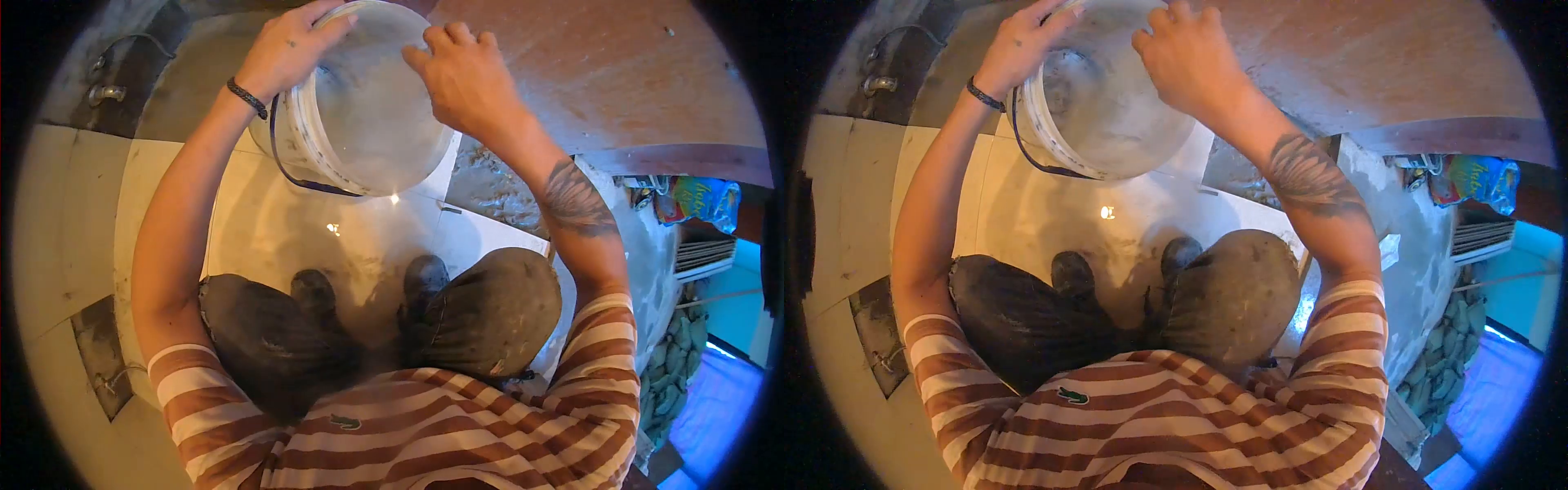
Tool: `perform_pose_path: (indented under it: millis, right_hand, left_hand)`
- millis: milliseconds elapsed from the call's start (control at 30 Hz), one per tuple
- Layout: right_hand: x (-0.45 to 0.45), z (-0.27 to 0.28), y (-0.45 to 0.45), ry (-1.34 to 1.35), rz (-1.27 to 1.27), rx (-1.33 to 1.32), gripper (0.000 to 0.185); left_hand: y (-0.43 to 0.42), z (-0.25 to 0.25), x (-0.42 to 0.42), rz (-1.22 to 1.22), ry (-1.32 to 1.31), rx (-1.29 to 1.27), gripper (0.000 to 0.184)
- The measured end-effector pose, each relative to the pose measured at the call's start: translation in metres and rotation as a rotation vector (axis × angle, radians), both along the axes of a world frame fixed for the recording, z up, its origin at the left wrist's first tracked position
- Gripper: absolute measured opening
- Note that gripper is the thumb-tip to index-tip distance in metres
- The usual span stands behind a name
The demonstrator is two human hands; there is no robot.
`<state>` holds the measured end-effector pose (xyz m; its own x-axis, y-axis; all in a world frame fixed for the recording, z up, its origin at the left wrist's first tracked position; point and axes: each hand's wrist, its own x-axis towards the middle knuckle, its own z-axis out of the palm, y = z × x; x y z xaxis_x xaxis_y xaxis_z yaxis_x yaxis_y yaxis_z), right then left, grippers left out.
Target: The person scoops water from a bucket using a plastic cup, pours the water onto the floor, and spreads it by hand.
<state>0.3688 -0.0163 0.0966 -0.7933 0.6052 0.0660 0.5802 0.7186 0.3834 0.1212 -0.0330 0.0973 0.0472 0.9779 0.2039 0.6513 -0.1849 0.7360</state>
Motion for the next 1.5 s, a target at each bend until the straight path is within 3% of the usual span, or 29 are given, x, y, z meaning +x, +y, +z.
perform_pose_path:
  millis: [133, 200, 433, 500, 600, 667, 733, 933, 967, 1000, 1067, 1200, 1233, 1300, 1333, 1400, 1433, 1500]
  right_hand:
    - [0.040, -0.007, 0.007, 0.293, -0.037, 0.030, 0.060]
    - [0.087, -0.028, 0.013, 0.396, -0.144, -0.059, 0.063]
    - [0.244, -0.227, -0.011, 0.195, -0.610, -0.494, 0.060]
    - [0.259, -0.258, -0.017, 0.228, -0.602, -0.440, 0.059]
    - [0.261, -0.298, -0.034, 0.264, -0.601, -0.347, 0.053]
    - [0.246, -0.306, -0.047, 0.274, -0.593, -0.305, 0.048]
    - [0.231, -0.308, -0.068, 0.338, -0.326, -0.381, 0.045]
    - [0.242, -0.314, -0.064, 0.610, -0.388, -0.703, 0.064]
    - [0.241, -0.291, -0.064, 0.647, -0.521, -0.768, 0.069]
    - [0.250, -0.280, -0.057, 0.753, -0.492, -0.821, 0.070]
    - [0.250, -0.240, -0.044, 0.823, -0.481, -0.846, 0.072]
    - [0.210, -0.123, -0.014, 0.804, -0.359, -0.699, 0.067]
    - [0.191, -0.100, -0.009, 0.789, -0.252, -0.605, 0.068]
    - [0.122, -0.028, -0.009, 0.441, -0.118, -0.480, 0.072]
    - [0.096, -0.015, -0.006, 0.451, -0.075, -0.504, 0.072]
    - [0.053, -0.003, -0.003, 0.057, -0.107, -0.162, 0.078]
    - [0.036, 0.000, -0.003, 0.067, -0.064, -0.180, 0.078]
    - [0.005, 0.003, 0.001, -0.035, -0.086, 0.030, 0.077]
  left_hand:
    - [0.004, 0.000, -0.002, -0.003, -0.100, -0.069, 0.043]
    - [0.011, -0.006, -0.005, 0.058, 0.031, 0.032, 0.043]
    - [0.019, -0.003, -0.005, 0.069, -0.050, -0.050, 0.042]
    - [0.015, -0.005, -0.006, 0.087, -0.144, -0.068, 0.042]
    - [0.015, -0.009, -0.010, 0.085, -0.086, -0.001, 0.041]
    - [0.013, -0.005, -0.010, 0.101, -0.068, -0.010, 0.041]
    - [0.012, -0.002, -0.007, 0.119, -0.050, -0.022, 0.040]
    - [0.022, -0.012, -0.018, 0.060, -0.163, -0.029, 0.038]
    - [0.019, -0.007, -0.019, 0.050, -0.059, 0.002, 0.038]
    - [0.018, -0.003, -0.019, 0.036, 0.040, 0.032, 0.038]
    - [0.028, -0.029, -0.023, 0.079, 0.108, 0.016, 0.061]
    - [0.062, -0.070, -0.031, 0.035, 0.264, 0.314, 0.064]
    - [0.052, -0.060, -0.034, 0.033, 0.334, 0.224, 0.057]
    - [0.035, -0.036, -0.027, 0.065, 0.360, 0.052, 0.054]
    - [0.034, -0.032, -0.025, 0.100, 0.317, -0.021, 0.058]
    - [0.031, -0.037, -0.022, 0.160, 0.180, 0.006, 0.064]
    - [0.030, -0.038, -0.024, 0.149, 0.192, 0.017, 0.064]
    - [0.029, -0.036, -0.025, 0.141, 0.188, 0.016, 0.063]
